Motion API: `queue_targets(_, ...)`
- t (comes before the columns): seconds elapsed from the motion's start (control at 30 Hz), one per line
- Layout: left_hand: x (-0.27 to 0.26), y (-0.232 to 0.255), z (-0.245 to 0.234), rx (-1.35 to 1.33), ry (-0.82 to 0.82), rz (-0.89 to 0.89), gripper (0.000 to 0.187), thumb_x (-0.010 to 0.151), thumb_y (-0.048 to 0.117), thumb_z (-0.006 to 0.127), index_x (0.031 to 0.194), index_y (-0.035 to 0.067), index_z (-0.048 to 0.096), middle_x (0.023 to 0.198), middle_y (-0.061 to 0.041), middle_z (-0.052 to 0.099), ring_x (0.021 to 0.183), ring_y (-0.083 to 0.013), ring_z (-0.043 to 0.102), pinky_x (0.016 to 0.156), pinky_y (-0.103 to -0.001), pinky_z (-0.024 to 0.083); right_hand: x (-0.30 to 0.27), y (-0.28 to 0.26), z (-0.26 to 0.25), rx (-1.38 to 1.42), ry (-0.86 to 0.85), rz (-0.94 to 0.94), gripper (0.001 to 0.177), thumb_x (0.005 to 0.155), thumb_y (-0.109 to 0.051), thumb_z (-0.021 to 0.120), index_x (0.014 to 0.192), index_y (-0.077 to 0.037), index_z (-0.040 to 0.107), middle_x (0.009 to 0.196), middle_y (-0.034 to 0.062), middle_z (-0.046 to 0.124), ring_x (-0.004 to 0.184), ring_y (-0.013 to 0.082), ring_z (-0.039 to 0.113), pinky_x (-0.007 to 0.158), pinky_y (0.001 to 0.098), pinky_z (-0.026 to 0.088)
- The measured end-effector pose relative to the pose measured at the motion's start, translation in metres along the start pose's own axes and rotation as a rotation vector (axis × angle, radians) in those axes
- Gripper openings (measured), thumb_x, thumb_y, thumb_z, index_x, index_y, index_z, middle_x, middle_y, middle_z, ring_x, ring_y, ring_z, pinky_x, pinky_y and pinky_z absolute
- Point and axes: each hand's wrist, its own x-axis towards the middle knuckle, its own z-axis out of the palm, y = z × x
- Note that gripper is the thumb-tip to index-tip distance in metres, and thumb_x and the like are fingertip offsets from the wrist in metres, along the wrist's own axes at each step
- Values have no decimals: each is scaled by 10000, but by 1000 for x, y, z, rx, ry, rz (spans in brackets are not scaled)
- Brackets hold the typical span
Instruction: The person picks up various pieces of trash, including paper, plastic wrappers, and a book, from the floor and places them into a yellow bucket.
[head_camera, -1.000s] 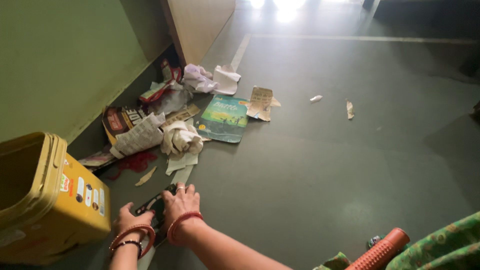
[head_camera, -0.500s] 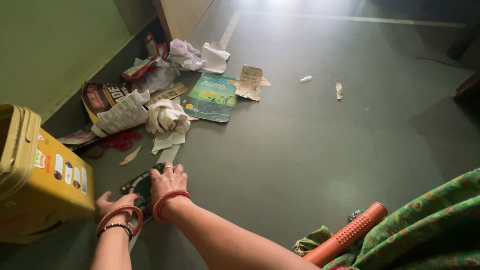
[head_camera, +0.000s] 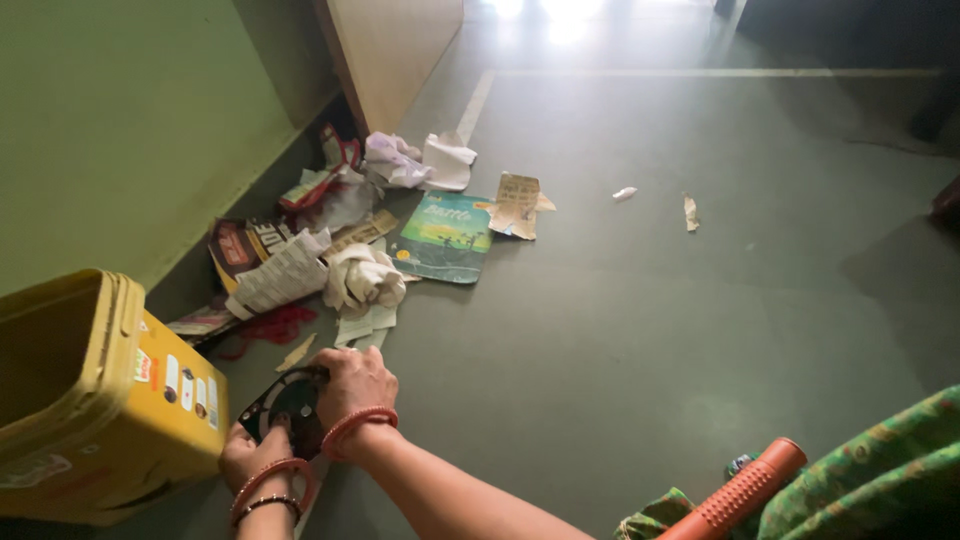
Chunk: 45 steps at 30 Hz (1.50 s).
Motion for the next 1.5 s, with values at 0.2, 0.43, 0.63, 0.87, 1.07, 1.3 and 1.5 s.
queue_targets(0.2, 13, 30, -2, 227, -13, -40, 322, 817, 176, 817, 1070, 3, 718, 962, -192, 758, 862, -325, 737, 792, -435, 562, 8, -14, -8, 134, -124, 227, 282, 873, -118, 672, 1121, -226, 753, 1069, 133, 732, 1009, 370, 679, 893, 465, 532)
queue_targets(0.43, 33, 170, -32, 349, 118, 254, 314, 882, 283, 779, 1050, 23, 730, 881, -205, 729, 851, -392, 707, 805, -494, 531, 52, -80, -23, 713, 227, -31, 204, 861, -57, 641, 1032, -104, 742, 930, 155, 759, 870, 302, 759, 806, 379, 586)
queue_targets(0.63, 41, 275, -98, 34, 230, 515, 205, 984, 194, 702, 1182, 152, 734, 1042, -86, 750, 983, -255, 739, 903, -419, 550, 76, -157, -29, 955, 189, -280, 273, 872, 0, 573, 1094, -66, 718, 1004, 142, 781, 934, 232, 773, 857, 318, 600)
queue_targets(0.87, 57, 252, -164, 327, 209, 263, 528, 878, 39, 717, 1392, 147, 659, 1233, -145, 733, 1101, -299, 712, 977, -449, 540, 64, -180, 4, 690, -221, -371, 533, 844, -1, 611, 1360, -132, 611, 1104, 202, 720, 1000, 327, 714, 909, 377, 561)
queue_targets(1.07, 75, 204, -171, 349, 348, 20, 1051, 787, 75, 831, 1646, -17, 232, 1400, -359, 590, 1218, -475, 657, 1048, -465, 539, 64, -154, 38, 566, -241, -476, 433, 856, -30, 617, 1242, -195, 722, 1095, 191, 742, 1022, 362, 725, 919, 397, 573)
queue_targets(1.3, 81, 203, -172, 340, 717, 474, 1054, 730, 55, 817, 1598, -60, 231, 1444, -309, 503, 1251, -450, 569, 1069, -501, 489, 82, -171, 59, 475, -148, -818, 347, 941, -109, 639, 1261, -217, 719, 1176, 126, 730, 1184, 347, 679, 1053, 418, 538)
queue_targets(1.5, 76, 201, -165, 728, 652, 324, 757, 641, 228, 869, 1341, 59, 634, 1388, -254, 541, 1343, -497, 454, 1124, -634, 339, 76, -173, 32, 124, -180, -709, 683, 768, -118, 702, 1429, -243, 589, 1511, 221, 513, 1257, 388, 606, 1013, 470, 510)
